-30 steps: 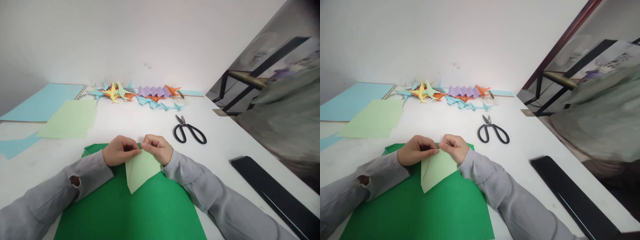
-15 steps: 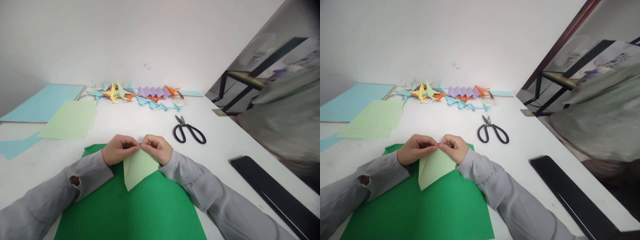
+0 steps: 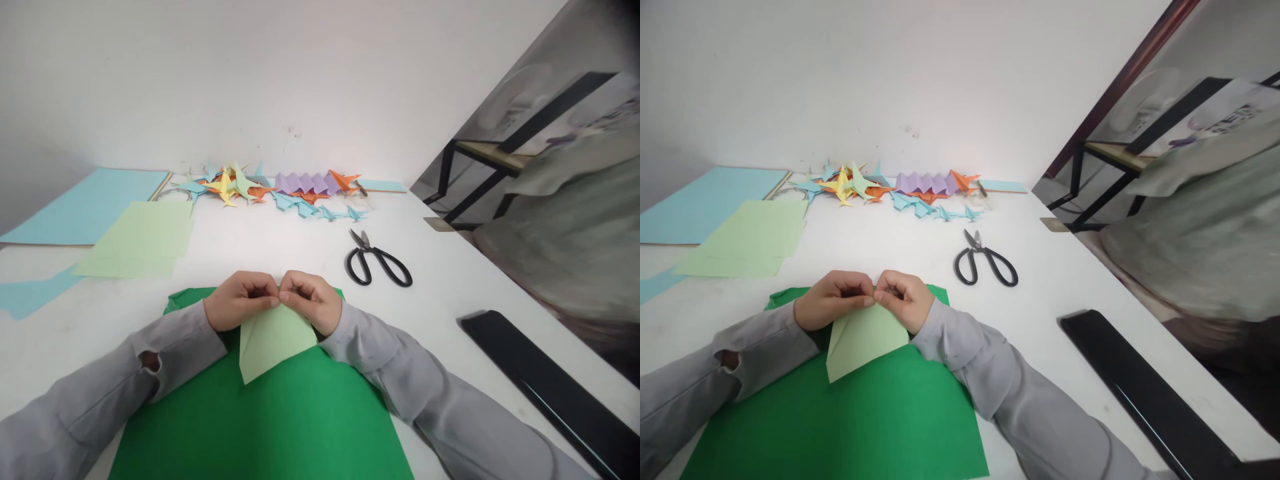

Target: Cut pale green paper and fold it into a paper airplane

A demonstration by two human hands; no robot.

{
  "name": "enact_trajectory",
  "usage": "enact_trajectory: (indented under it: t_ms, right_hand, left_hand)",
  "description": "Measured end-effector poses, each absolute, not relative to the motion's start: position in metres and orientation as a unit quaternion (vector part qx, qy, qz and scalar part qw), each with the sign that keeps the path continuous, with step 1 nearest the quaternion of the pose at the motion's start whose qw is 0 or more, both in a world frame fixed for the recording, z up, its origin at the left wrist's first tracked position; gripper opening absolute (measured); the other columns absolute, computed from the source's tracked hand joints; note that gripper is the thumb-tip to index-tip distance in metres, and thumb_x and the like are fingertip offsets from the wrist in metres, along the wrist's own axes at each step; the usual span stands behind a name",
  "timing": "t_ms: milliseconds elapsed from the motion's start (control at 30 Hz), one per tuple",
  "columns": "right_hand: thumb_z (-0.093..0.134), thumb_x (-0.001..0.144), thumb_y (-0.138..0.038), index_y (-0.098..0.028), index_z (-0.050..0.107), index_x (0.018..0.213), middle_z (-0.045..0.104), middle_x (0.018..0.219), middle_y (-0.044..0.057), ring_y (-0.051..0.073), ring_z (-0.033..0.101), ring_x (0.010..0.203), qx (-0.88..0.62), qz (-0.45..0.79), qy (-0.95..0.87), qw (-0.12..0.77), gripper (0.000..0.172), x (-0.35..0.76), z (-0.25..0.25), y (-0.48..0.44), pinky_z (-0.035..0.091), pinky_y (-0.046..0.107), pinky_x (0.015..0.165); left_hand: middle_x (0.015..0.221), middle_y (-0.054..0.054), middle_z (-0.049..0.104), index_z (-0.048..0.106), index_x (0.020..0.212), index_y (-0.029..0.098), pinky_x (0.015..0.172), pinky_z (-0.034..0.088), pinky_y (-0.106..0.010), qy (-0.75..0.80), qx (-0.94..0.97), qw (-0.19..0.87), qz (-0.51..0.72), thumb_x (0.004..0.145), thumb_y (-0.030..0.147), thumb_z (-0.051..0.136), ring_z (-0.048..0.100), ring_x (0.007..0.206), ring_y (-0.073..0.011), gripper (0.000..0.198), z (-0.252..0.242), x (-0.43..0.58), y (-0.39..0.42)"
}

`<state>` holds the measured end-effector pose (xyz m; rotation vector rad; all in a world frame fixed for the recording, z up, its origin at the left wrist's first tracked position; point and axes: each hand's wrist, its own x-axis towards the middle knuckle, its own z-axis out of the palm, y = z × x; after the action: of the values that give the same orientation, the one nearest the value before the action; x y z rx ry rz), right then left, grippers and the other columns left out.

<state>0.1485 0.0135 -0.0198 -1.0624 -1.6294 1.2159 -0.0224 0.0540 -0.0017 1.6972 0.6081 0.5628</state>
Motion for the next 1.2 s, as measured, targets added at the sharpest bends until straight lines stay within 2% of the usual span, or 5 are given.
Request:
enact_trajectory:
  t_ms: [300,600,900,1067,1200]
  right_hand:
    - [0.067,0.065,-0.049,-0.019,0.048,0.058,0.038,0.047,-0.007,0.007,0.03,0.044,-0.466,0.467,-0.527,0.536,0.036,0.155,-0.017,0.023,0.022,0.023,0.044]
    - [0.067,0.062,-0.052,-0.016,0.06,0.062,0.054,0.055,-0.002,0.009,0.042,0.051,-0.466,0.483,-0.575,0.468,0.037,0.151,-0.014,0.021,0.031,0.023,0.048]
    - [0.074,0.054,-0.056,-0.018,0.045,0.045,0.034,0.038,-0.008,0.004,0.026,0.039,-0.498,0.465,-0.537,0.497,0.048,0.153,-0.019,0.023,0.018,0.021,0.039]
    - [0.072,0.057,-0.053,-0.017,0.059,0.055,0.052,0.047,-0.003,0.008,0.04,0.044,-0.475,0.476,-0.51,0.537,0.038,0.153,-0.018,0.025,0.031,0.023,0.043]
    - [0.069,0.065,-0.043,-0.019,0.065,0.063,0.062,0.058,0.002,0.013,0.05,0.053,-0.525,0.32,-0.499,0.611,0.024,0.155,-0.019,0.025,0.039,0.027,0.049]
  left_hand:
    - [0.05,0.005,0.041,0.055,0.061,0.015,0.045,0.028,-0.021,0.371,0.653,0.579,0.316,0.075,0.043,0.058,0.035,0.047,-0.0073,0.032,0.0,-0.021,0.054]
    - [0.042,0.006,0.041,0.053,0.051,0.015,0.039,0.025,-0.019,0.371,0.713,0.497,0.325,0.069,0.045,0.065,0.033,0.04,-0.0057,0.037,-0.001,-0.019,0.054]
    - [0.032,0.006,0.043,0.049,0.046,0.016,0.031,0.024,-0.018,0.413,0.653,0.517,0.37,0.061,0.039,0.075,0.037,0.029,-0.0055,0.038,-0.003,-0.019,0.052]
    - [0.034,0.008,0.042,0.055,0.048,0.015,0.031,0.022,-0.018,0.435,0.632,0.472,0.434,0.066,0.032,0.07,0.033,0.031,-0.0037,0.029,-0.002,-0.019,0.054]
    - [0.034,0.008,0.044,0.063,0.063,0.015,0.03,0.023,-0.017,0.453,0.599,0.468,0.465,0.069,0.031,0.067,0.033,0.028,-0.0038,0.017,-0.003,-0.021,0.057]
